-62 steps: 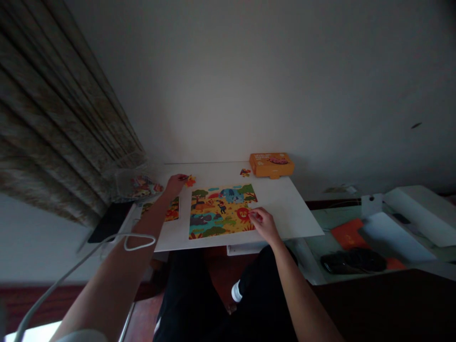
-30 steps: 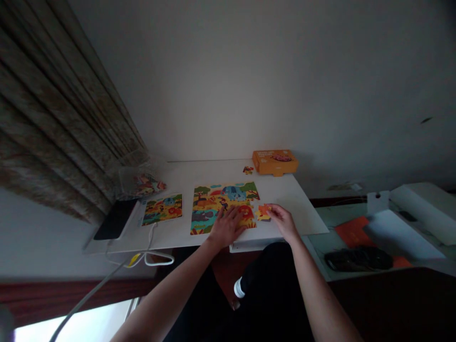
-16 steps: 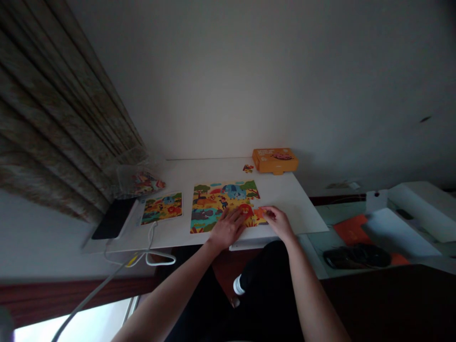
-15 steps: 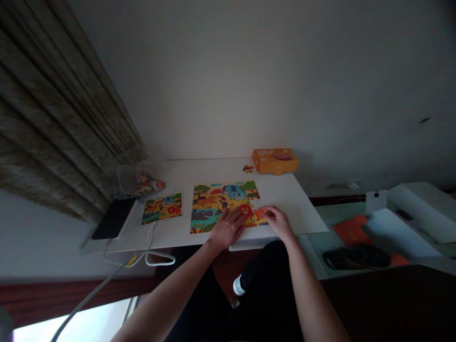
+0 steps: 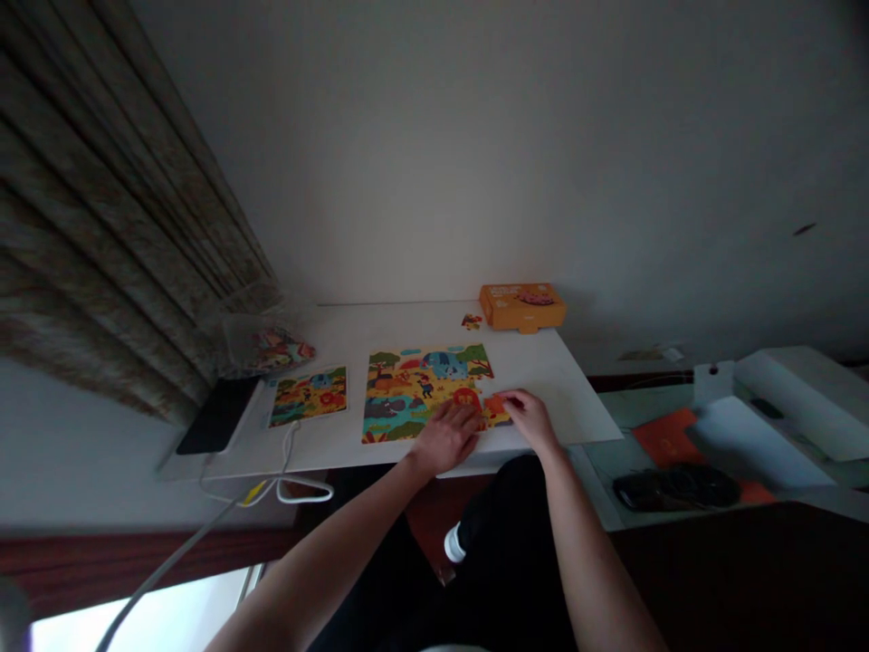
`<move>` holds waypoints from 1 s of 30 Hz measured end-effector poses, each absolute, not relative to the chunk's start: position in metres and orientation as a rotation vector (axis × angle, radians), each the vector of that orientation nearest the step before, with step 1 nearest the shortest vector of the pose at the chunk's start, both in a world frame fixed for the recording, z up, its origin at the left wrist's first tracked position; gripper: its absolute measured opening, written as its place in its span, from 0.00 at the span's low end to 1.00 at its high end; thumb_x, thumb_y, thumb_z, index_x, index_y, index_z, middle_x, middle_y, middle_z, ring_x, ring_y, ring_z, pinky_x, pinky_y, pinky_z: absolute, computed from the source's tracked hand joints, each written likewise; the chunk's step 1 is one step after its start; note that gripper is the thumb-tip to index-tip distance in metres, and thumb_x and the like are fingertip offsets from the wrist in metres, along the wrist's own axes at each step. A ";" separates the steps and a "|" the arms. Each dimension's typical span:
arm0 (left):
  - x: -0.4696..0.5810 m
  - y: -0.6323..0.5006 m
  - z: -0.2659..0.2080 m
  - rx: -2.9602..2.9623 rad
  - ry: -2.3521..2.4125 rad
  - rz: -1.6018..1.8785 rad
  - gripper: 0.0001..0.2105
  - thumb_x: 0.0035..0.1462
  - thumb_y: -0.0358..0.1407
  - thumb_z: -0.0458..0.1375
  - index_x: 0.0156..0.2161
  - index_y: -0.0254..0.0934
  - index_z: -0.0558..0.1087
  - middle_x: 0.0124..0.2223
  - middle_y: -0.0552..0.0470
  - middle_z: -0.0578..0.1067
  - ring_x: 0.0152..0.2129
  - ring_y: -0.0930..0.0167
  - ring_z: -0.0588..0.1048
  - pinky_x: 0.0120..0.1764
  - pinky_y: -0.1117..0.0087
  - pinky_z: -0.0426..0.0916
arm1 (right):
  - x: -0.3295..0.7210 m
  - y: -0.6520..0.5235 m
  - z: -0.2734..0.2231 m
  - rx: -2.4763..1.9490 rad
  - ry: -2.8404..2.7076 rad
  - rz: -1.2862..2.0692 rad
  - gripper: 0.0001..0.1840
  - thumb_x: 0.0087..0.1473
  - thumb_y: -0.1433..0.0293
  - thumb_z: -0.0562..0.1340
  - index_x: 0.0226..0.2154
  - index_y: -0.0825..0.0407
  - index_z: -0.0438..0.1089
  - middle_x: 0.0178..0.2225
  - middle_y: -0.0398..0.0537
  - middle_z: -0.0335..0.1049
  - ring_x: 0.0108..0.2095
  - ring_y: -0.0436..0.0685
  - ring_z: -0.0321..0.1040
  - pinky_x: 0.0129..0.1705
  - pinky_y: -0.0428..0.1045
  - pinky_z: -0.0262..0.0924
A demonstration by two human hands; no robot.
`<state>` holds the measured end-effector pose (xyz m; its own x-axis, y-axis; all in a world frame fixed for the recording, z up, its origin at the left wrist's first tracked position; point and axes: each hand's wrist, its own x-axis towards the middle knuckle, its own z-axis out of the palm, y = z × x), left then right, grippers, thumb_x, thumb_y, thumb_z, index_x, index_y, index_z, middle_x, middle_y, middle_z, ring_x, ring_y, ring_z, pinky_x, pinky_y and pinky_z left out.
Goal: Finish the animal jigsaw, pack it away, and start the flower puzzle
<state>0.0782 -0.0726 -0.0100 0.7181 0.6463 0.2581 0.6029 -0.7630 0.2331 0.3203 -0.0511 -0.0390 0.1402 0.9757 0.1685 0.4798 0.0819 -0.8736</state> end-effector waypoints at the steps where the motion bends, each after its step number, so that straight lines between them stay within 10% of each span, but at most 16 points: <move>1: 0.080 -0.073 -0.010 2.798 1.002 0.497 0.19 0.71 0.38 0.50 0.63 0.40 0.69 0.64 0.43 0.73 0.62 0.61 0.69 0.66 0.53 0.59 | 0.319 -0.051 -0.039 -1.541 -1.492 0.697 0.13 0.52 0.61 0.62 0.34 0.48 0.79 0.36 0.51 0.81 0.36 0.60 0.75 0.42 0.55 0.68; 30: 0.081 -0.075 -0.011 2.857 0.930 0.354 0.25 0.72 0.51 0.47 0.65 0.41 0.67 0.65 0.46 0.72 0.65 0.60 0.66 0.68 0.49 0.52 | 0.313 0.011 -0.018 -1.502 -1.692 0.334 0.15 0.60 0.58 0.61 0.36 0.51 0.77 0.38 0.54 0.77 0.35 0.59 0.71 0.42 0.54 0.68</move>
<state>0.0811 -0.0751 -0.0114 0.7844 0.5920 0.1849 0.5649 -0.8050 0.1813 0.3132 0.0108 -0.0183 0.0583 0.9150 0.3991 0.6945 0.2500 -0.6746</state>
